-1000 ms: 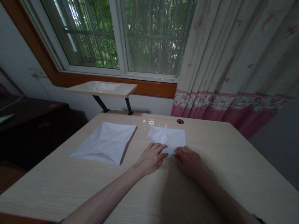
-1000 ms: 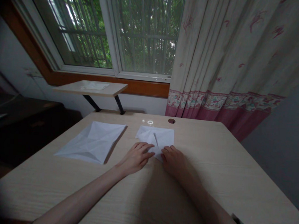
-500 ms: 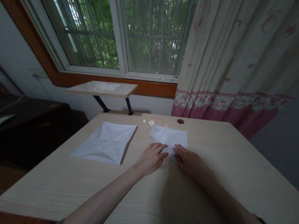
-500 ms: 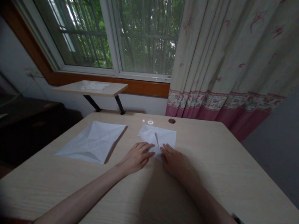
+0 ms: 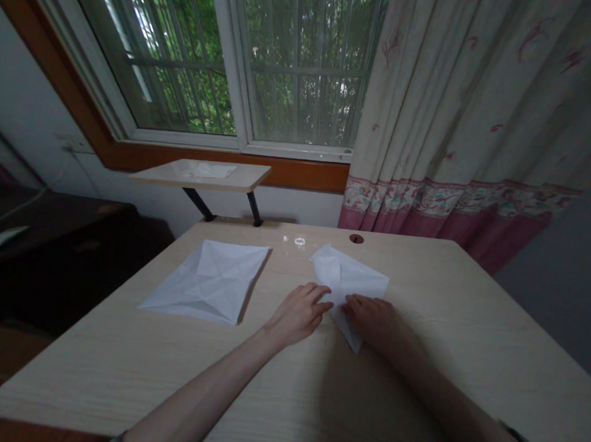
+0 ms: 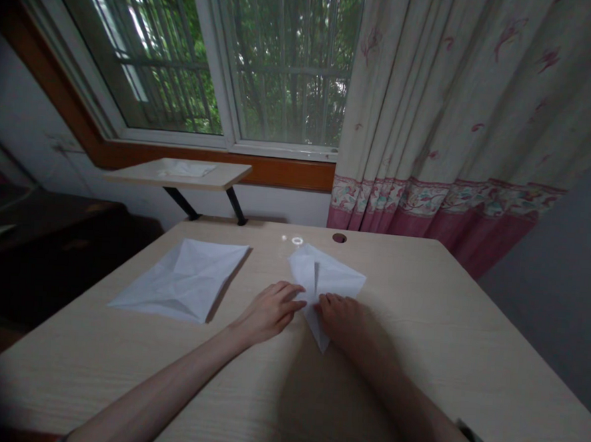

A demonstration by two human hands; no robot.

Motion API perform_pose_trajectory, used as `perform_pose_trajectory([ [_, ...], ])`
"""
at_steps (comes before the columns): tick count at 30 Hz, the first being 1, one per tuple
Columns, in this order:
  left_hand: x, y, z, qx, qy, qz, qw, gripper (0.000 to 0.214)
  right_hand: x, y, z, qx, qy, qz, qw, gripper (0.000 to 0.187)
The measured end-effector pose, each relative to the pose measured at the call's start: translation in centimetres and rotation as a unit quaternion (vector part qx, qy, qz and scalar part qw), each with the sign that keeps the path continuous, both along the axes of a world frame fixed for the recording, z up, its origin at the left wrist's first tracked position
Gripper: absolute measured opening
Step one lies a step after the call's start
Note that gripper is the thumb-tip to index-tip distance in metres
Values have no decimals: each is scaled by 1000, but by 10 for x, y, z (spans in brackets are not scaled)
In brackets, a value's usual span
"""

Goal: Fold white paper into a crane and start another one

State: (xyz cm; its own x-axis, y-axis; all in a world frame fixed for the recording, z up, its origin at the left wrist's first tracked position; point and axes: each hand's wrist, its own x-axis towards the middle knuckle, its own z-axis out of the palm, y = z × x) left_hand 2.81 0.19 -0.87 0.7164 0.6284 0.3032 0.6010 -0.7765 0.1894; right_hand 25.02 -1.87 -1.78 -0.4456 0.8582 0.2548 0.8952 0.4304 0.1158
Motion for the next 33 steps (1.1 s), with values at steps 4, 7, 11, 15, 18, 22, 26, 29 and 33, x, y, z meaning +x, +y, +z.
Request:
perform_pose_trajectory([
  [4, -1, -2, 1, -7, -13, -16, 1000, 34, -1, 0, 0, 15, -3, -9, 1000, 18],
  [7, -1, -3, 3, -25, -21, -35, 999, 32, 0, 1, -4, 35, -9, -13, 999, 22],
  [11, -1, -3, 3, -35, -35, -49, 998, 30, 1, 1, -8, 61, -15, -10, 998, 24],
  [15, -2, -2, 2, -38, -44, -55, 997, 29, 1, 1, -7, 77, -14, -4, 997, 21],
  [18, -1, -2, 2, -37, -44, -54, 997, 30, 2, 3, -7, 78, -9, -7, 997, 18],
  [22, -1, -2, 2, -26, -43, -53, 997, 29, 2, 6, -8, 68, -12, 4, 998, 17],
  [26, 0, -3, 3, -7, -40, -37, 998, 23, 3, 7, -8, 55, 1, 14, 998, 18],
  [29, 0, -4, 3, 13, -41, -11, 999, 18, 3, 8, -7, 48, 10, 13, 999, 16],
  [33, 0, -2, 2, 30, -50, 19, 998, 16, 3, 9, -7, 39, 24, 0, 999, 14],
])
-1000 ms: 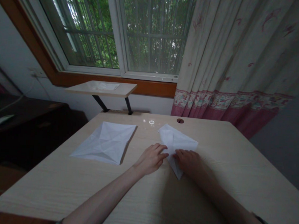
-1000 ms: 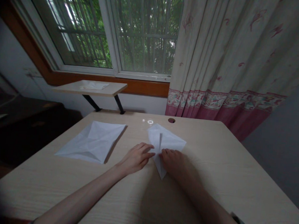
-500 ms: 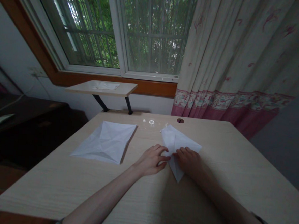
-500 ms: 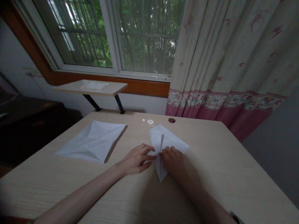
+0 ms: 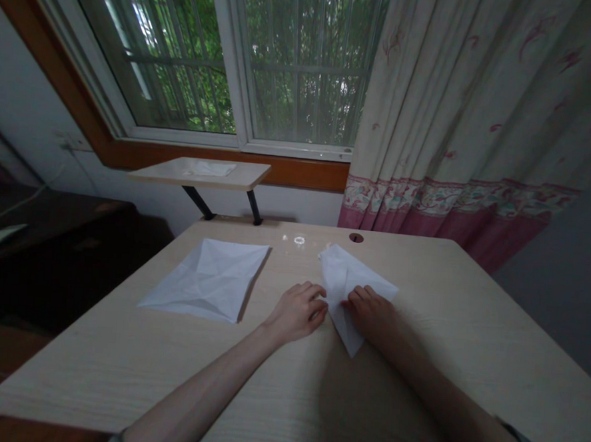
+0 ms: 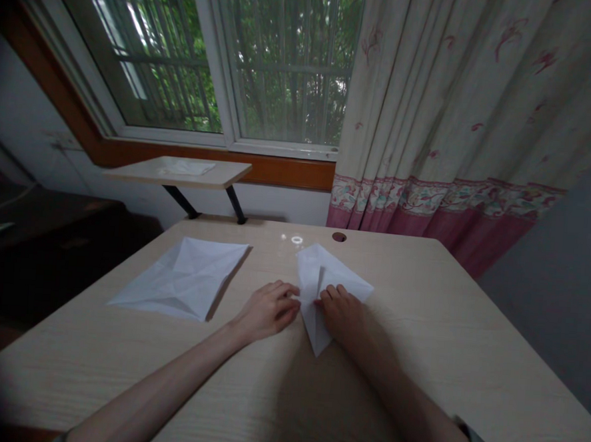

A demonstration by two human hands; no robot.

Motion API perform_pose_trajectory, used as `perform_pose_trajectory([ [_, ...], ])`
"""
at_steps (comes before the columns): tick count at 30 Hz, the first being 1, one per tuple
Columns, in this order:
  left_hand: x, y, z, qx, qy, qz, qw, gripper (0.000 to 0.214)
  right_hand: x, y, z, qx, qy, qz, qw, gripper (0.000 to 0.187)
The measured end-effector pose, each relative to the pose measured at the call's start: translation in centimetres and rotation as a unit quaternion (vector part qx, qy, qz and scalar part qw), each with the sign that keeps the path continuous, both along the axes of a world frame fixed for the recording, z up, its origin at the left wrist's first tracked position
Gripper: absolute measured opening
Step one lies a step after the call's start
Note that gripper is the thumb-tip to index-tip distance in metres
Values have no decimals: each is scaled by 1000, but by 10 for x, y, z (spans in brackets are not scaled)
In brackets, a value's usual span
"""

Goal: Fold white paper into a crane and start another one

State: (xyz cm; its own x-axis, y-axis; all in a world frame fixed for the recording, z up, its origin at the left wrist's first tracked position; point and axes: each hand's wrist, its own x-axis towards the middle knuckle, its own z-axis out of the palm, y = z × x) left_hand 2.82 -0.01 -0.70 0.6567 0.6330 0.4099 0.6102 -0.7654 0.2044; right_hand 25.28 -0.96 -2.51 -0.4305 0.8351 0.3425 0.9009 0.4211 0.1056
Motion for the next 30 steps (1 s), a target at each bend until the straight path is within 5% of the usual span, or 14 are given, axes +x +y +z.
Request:
perform_pose_trajectory([
  [9, -1, 6, -8, 5, -10, 13, 1000, 16, 5, 6, -2, -25, 119, 10, 992, 14],
  [30, 2, 6, -6, 28, 32, 102, 994, 13, -1, 7, -6, -87, 178, 23, 980, 20],
])
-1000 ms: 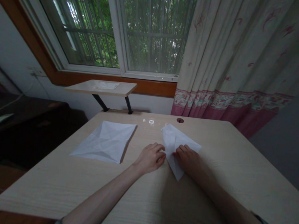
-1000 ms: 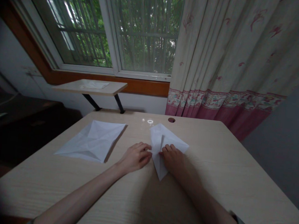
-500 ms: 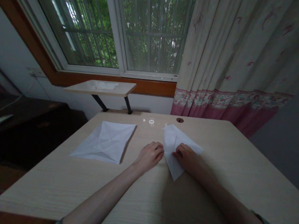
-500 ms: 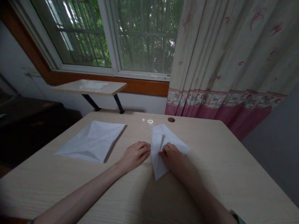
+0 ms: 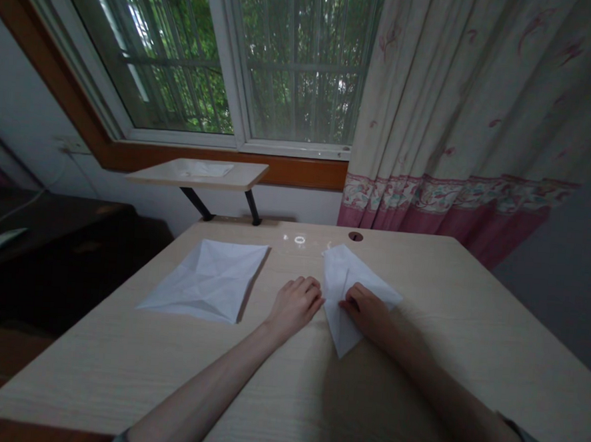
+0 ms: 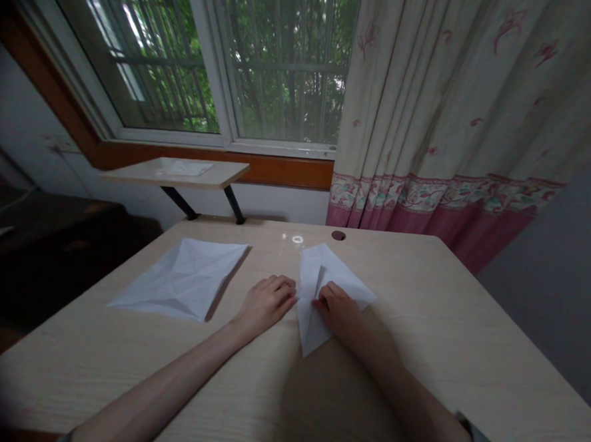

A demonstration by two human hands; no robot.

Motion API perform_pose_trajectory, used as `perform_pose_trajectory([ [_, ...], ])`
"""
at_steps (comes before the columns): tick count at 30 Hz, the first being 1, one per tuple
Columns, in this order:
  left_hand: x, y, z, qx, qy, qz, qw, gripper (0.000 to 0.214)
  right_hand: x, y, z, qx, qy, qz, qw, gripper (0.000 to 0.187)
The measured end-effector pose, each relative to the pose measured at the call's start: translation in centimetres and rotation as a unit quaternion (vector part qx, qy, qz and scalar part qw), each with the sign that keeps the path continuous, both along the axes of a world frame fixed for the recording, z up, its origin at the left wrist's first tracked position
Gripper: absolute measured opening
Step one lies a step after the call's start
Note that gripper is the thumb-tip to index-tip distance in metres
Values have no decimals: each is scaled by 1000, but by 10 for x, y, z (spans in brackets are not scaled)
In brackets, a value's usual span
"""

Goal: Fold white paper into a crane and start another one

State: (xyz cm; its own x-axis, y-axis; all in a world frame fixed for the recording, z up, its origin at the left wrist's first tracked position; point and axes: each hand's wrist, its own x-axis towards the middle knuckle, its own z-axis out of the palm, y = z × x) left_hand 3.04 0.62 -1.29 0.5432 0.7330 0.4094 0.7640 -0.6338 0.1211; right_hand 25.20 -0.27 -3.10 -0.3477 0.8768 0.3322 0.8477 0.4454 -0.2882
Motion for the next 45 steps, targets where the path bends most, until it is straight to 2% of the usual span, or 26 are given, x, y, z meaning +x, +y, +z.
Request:
perform_pose_trajectory([
  [7, 4, -1, 3, -12, 18, 21, 1000, 12, 1, 3, -4, -11, 7, 0, 1000, 18],
  [21, 2, -3, 8, -83, -72, 31, 993, 14, 2, 1, 0, -38, 41, 14, 998, 16],
  [35, -1, -1, 2, -112, -100, -36, 988, 22, 4, 4, -3, -38, 48, 17, 998, 18],
  [45, 0, -6, 6, -138, -83, -109, 981, 24, 4, 2, 0, -44, 49, 16, 998, 18],
])
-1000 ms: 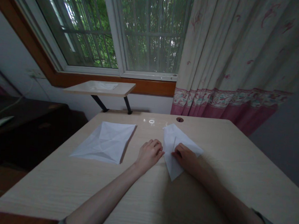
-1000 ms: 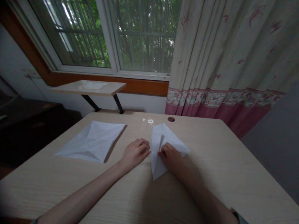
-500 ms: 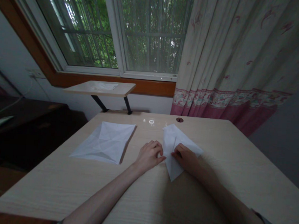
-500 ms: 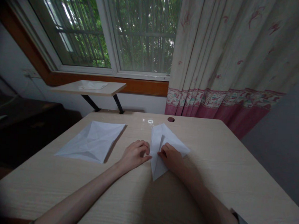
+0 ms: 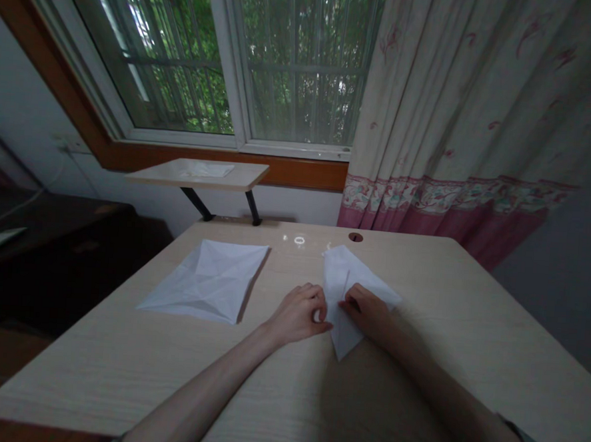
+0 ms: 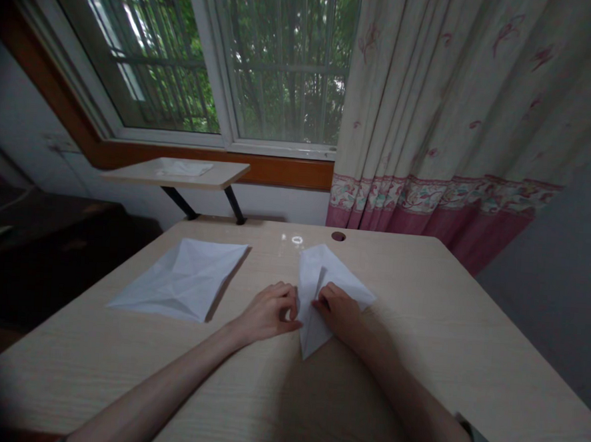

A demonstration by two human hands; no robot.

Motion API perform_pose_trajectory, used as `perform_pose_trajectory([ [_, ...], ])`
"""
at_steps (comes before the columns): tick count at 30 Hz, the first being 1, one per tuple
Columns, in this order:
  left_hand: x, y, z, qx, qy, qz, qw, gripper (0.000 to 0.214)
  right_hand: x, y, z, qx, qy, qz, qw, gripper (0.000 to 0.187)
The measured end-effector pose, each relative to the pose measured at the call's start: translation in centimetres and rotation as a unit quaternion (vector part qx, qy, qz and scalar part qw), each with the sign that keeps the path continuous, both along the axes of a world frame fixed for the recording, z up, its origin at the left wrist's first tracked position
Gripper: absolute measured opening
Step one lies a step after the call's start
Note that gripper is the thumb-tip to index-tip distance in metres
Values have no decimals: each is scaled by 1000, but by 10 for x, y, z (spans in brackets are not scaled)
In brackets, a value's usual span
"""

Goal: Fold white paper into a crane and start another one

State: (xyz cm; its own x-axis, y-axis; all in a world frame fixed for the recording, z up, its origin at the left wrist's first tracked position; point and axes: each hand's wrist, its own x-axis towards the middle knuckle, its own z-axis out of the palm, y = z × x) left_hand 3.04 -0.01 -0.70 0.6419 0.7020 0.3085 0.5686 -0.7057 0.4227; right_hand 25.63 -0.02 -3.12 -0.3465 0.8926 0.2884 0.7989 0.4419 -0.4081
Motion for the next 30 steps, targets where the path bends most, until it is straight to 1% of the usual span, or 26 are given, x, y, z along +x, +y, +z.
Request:
perform_pose_trajectory([
  [6, 2, -2, 1, -19, 2, -20, 1000, 25, 0, -1, 4, -9, 0, 3, 1000, 19],
  [11, 4, -4, 1, -31, 12, -29, 999, 24, 1, 1, 0, -13, -3, 1, 1000, 18],
  [16, 5, -5, 2, -42, 20, -34, 998, 28, 1, 2, -1, -14, -1, -2, 1000, 17],
  [25, 6, -6, 0, -46, 34, -40, 998, 36, -1, -1, 5, -21, 0, -1, 1000, 17],
  [30, 7, -9, 0, -36, 50, -43, 997, 40, -2, -2, 6, -21, 2, -5, 1000, 17],
])
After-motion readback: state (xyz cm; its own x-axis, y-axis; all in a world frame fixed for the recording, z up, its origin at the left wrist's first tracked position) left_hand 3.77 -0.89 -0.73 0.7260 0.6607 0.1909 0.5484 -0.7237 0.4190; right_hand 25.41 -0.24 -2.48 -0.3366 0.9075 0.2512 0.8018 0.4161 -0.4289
